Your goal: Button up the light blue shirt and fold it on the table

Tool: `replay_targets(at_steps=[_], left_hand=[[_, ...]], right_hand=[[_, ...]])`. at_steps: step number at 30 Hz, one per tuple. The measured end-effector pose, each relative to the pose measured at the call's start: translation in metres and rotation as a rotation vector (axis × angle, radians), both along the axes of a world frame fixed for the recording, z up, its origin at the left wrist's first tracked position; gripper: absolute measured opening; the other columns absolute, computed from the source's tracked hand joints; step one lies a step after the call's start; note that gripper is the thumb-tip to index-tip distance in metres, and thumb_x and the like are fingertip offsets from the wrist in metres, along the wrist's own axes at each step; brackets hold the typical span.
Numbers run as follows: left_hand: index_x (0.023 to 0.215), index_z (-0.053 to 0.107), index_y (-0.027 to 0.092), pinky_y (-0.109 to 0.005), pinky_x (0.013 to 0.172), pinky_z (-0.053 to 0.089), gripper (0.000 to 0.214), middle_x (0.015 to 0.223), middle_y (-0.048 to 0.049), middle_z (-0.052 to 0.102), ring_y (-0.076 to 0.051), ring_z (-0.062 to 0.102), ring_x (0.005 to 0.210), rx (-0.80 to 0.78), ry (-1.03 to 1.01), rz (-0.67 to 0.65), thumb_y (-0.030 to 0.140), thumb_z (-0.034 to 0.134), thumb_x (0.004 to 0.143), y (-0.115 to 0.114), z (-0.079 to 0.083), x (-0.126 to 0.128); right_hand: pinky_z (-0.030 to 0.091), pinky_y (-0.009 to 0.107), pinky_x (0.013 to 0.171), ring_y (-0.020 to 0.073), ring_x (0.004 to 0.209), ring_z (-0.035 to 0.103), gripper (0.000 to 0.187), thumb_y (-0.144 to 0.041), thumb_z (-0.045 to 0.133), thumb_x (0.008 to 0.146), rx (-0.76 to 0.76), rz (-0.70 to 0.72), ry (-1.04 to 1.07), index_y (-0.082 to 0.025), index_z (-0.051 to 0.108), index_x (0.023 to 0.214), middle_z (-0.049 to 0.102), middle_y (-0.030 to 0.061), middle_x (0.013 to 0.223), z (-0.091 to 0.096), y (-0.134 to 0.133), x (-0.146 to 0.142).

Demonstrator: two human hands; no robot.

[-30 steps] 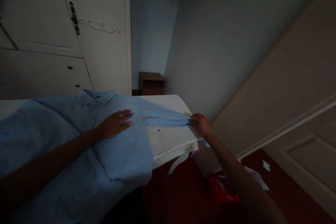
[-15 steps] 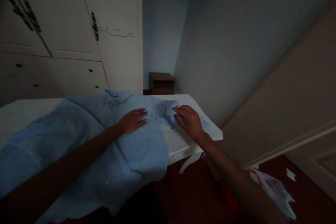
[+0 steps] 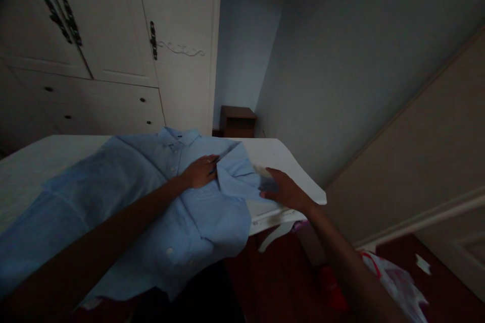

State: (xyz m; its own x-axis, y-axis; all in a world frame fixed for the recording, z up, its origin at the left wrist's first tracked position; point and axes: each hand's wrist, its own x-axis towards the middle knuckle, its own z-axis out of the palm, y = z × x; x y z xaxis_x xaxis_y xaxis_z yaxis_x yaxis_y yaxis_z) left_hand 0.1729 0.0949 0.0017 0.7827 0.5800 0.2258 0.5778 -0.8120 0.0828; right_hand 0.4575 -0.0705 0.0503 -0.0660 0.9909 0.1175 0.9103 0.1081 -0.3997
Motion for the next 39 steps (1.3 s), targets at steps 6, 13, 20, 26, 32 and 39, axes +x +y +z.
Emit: replay_targets(at_steps=[6, 13, 20, 26, 32, 39], left_hand=[[0.138, 0.046, 0.015, -0.044, 0.112, 0.029, 0.052, 0.145, -0.0166, 0.044, -0.027, 0.039, 0.136, 0.000, -0.018, -0.007, 0.042, 0.036, 0.095, 0.002, -0.002, 0.000], [0.136, 0.048, 0.012, -0.044, 0.113, 0.029, 0.053, 0.145, -0.0190, 0.043, -0.029, 0.039, 0.136, 0.018, 0.007, -0.016, 0.043, 0.034, 0.095, 0.005, -0.004, 0.000], [0.137, 0.047, 0.014, -0.043, 0.113, 0.029, 0.053, 0.145, -0.0164, 0.044, -0.028, 0.040, 0.135, 0.015, -0.004, -0.018, 0.043, 0.035, 0.095, 0.007, -0.006, 0.000], [0.134, 0.051, 0.015, -0.041, 0.111, 0.031, 0.050, 0.143, -0.0158, 0.046, -0.026, 0.042, 0.134, 0.016, -0.024, -0.040, 0.042, 0.037, 0.094, 0.007, -0.005, 0.000], [0.128, 0.056, 0.015, -0.041, 0.109, 0.034, 0.049, 0.138, -0.0155, 0.052, -0.026, 0.048, 0.128, 0.019, -0.085, -0.038, 0.046, 0.037, 0.095, 0.007, -0.004, 0.000], [0.129, 0.054, 0.011, -0.039, 0.110, 0.035, 0.045, 0.138, -0.0164, 0.052, -0.026, 0.047, 0.129, 0.081, -0.098, 0.044, 0.034, 0.041, 0.092, -0.003, 0.005, -0.002]], right_hand=[[0.030, 0.054, 0.113, 0.0360, 0.135, 0.039, 0.084, -0.059, 0.067, 0.073, -0.100, -0.068, 0.091, -0.021, 0.041, 0.144, 0.044, 0.0146, 0.146, -0.022, -0.012, 0.048], [0.033, 0.050, 0.111, 0.0340, 0.131, 0.045, 0.074, -0.048, 0.068, 0.074, -0.107, -0.071, 0.095, -0.019, 0.048, 0.139, 0.049, 0.0148, 0.142, -0.025, -0.004, 0.062], [0.050, 0.037, 0.084, 0.0257, 0.091, 0.063, 0.036, -0.047, 0.071, 0.068, -0.112, -0.111, 0.079, -0.017, 0.070, 0.087, 0.068, 0.0106, 0.098, -0.013, 0.003, 0.062], [0.048, 0.027, 0.062, 0.0157, 0.071, 0.060, 0.038, -0.049, 0.076, 0.064, -0.014, -0.134, 0.511, -0.018, 0.062, 0.080, 0.066, 0.0034, 0.084, 0.039, -0.020, 0.040], [0.051, 0.024, 0.058, 0.0114, 0.062, 0.061, 0.039, -0.036, 0.085, 0.058, 0.353, -0.181, 0.797, -0.020, 0.060, 0.083, 0.066, -0.0021, 0.077, 0.103, -0.042, 0.002], [0.053, 0.022, 0.056, 0.0118, 0.067, 0.064, 0.034, -0.024, 0.078, 0.068, 0.810, -0.128, 0.857, -0.027, 0.061, 0.097, 0.065, -0.0043, 0.084, 0.174, -0.043, -0.033]])
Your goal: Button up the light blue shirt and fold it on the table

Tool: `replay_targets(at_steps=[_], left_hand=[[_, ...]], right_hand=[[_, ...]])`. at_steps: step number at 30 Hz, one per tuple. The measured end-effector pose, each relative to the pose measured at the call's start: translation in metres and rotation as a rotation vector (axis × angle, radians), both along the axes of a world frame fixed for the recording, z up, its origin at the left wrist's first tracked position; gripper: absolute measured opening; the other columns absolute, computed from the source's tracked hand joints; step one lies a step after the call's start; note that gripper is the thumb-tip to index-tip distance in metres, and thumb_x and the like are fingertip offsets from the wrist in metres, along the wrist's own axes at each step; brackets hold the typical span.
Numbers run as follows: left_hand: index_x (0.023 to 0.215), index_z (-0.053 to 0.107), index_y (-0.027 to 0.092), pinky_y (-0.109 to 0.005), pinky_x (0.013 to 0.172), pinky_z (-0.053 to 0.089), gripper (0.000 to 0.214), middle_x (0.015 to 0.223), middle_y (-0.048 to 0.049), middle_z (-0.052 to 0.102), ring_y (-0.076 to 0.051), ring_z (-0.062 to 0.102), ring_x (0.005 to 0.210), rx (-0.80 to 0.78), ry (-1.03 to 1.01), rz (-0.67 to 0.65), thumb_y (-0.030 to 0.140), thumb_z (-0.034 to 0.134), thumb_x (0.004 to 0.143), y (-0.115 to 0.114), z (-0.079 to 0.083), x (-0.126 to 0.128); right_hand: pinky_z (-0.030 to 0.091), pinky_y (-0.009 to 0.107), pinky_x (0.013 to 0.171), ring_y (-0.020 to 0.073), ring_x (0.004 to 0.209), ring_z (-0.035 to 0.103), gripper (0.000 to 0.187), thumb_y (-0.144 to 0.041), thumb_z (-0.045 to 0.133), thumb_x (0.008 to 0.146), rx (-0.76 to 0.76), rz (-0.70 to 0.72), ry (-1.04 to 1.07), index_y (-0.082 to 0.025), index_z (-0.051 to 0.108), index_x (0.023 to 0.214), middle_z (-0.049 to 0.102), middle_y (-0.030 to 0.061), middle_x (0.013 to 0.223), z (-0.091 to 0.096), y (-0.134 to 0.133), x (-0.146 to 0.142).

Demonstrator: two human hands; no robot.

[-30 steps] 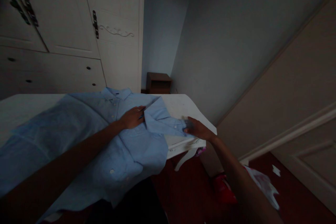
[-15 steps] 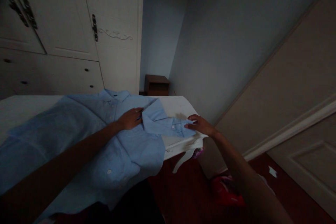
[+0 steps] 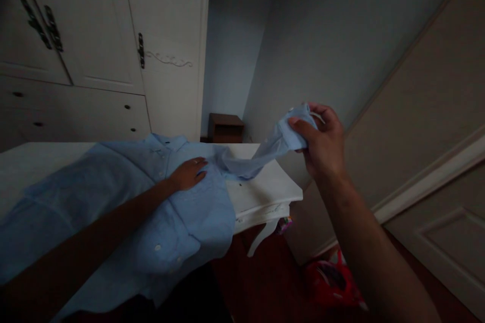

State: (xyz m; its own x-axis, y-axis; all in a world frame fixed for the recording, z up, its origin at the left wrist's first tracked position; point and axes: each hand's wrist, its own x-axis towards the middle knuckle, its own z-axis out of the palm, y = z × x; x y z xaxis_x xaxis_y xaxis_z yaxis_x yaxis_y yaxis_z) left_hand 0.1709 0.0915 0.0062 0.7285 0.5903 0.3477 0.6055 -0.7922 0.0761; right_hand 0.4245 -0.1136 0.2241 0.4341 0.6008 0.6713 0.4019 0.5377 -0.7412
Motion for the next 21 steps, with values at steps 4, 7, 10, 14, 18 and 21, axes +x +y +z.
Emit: replay_targets(at_steps=[4, 7, 10, 14, 18, 21], left_hand=[[0.120, 0.060, 0.013, -0.045, 0.105, 0.039, 0.039, 0.128, -0.0169, 0.059, -0.029, 0.052, 0.121, 0.038, -0.057, -0.022, 0.021, 0.044, 0.086, -0.013, 0.017, -0.001], [0.108, 0.065, 0.015, -0.042, 0.097, 0.045, 0.033, 0.110, -0.0129, 0.067, -0.025, 0.060, 0.106, -0.114, -0.328, 0.031, 0.018, 0.044, 0.083, -0.032, 0.039, 0.002], [0.085, 0.064, 0.016, -0.031, 0.070, 0.052, 0.022, 0.081, -0.0068, 0.070, -0.018, 0.065, 0.074, -0.596, -0.752, 0.093, 0.026, 0.045, 0.081, -0.064, 0.065, 0.002], [0.074, 0.059, 0.015, -0.024, 0.049, 0.043, 0.025, 0.068, -0.0062, 0.067, -0.014, 0.060, 0.053, -1.256, -1.022, -0.022, 0.037, 0.049, 0.080, -0.119, 0.085, -0.007], [0.096, 0.058, 0.012, -0.030, 0.060, 0.050, 0.027, 0.090, -0.0146, 0.071, -0.020, 0.068, 0.071, -1.595, -1.180, -0.035, 0.034, 0.046, 0.085, -0.161, 0.084, -0.021], [0.115, 0.050, 0.013, -0.038, 0.073, 0.053, 0.035, 0.108, -0.0193, 0.068, -0.025, 0.069, 0.088, -1.745, -1.304, -0.045, 0.036, 0.043, 0.089, -0.178, 0.081, -0.028]], right_hand=[[0.055, 0.025, 0.063, 0.0121, 0.074, 0.065, 0.049, -0.023, 0.072, 0.076, 0.002, 0.140, 0.016, -0.035, 0.052, 0.120, 0.066, -0.0047, 0.091, 0.031, 0.002, -0.018], [0.057, 0.030, 0.070, 0.0145, 0.082, 0.067, 0.048, -0.024, 0.072, 0.077, -0.060, 0.227, 0.020, -0.032, 0.054, 0.121, 0.067, -0.0026, 0.096, 0.033, -0.001, -0.042], [0.058, 0.031, 0.075, 0.0178, 0.090, 0.068, 0.032, -0.028, 0.071, 0.078, -0.144, 0.301, 0.060, -0.024, 0.063, 0.108, 0.068, 0.0007, 0.097, 0.016, -0.007, -0.067], [0.057, 0.036, 0.087, 0.0206, 0.098, 0.067, 0.026, -0.031, 0.068, 0.080, -0.265, 0.423, 0.171, -0.020, 0.065, 0.104, 0.070, 0.0046, 0.101, -0.013, -0.015, -0.088], [0.048, 0.040, 0.103, 0.0211, 0.110, 0.063, 0.037, -0.023, 0.071, 0.075, -0.316, 0.516, 0.242, -0.021, 0.063, 0.111, 0.069, 0.0052, 0.111, -0.031, -0.026, -0.092], [0.039, 0.043, 0.111, 0.0229, 0.122, 0.056, 0.050, -0.019, 0.074, 0.071, -0.300, 0.541, 0.300, -0.024, 0.059, 0.119, 0.062, 0.0061, 0.127, -0.043, -0.037, -0.096]])
